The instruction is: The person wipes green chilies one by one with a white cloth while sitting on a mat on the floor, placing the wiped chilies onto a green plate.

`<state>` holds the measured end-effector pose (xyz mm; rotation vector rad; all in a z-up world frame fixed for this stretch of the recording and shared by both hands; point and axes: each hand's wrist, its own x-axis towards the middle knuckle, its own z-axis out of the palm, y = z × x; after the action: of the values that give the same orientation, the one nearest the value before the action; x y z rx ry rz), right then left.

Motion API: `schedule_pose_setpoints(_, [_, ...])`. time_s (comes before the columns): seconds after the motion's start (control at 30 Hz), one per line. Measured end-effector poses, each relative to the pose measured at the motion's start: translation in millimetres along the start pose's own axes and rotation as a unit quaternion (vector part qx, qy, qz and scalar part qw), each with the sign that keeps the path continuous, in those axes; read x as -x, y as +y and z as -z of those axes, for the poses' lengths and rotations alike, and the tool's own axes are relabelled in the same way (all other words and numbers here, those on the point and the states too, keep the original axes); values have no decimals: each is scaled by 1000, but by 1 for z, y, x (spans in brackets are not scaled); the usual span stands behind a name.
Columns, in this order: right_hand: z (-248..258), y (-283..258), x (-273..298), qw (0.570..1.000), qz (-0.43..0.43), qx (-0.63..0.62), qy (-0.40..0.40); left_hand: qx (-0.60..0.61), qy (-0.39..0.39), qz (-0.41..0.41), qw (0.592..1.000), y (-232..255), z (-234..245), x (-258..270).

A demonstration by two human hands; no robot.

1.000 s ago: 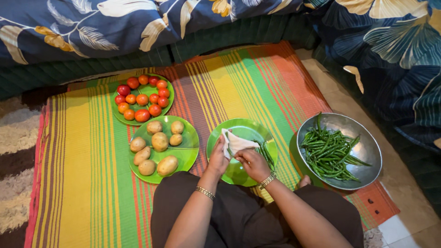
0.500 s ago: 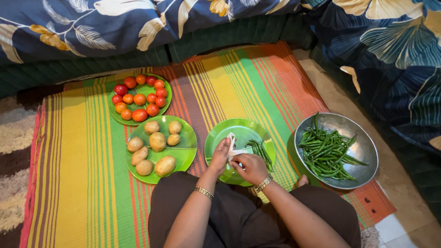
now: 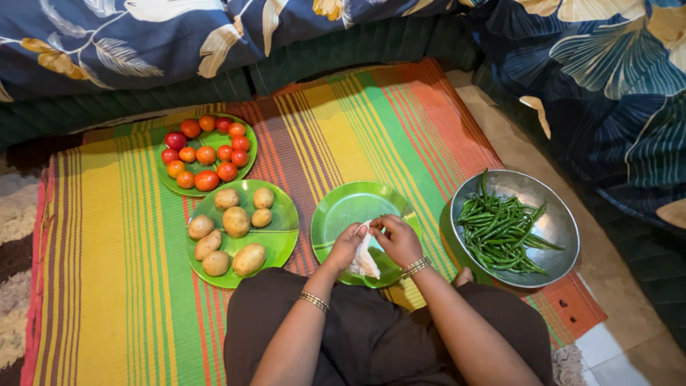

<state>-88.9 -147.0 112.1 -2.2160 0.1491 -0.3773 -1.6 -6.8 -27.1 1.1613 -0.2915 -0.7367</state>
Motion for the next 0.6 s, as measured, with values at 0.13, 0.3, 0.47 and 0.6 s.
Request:
schedule_pose_setpoints(0.13, [0,6,0,998,-10,16,-53,-3,1,21,1000,-12,7,-6])
schedule_pose_setpoints(0.3, [-7,19,0,995,-24,89,-25,-114,-11,-8,993,-21,9,-11])
schedule_pose_setpoints(0.47, [-8,37,-3,998,-64,25,-6,-148,-8,12,989,-2,-3,0])
schedule_pose_setpoints(0.6, [-14,58,-6,997,-70,-14,3,-153,-1,48,987,13,-12,7])
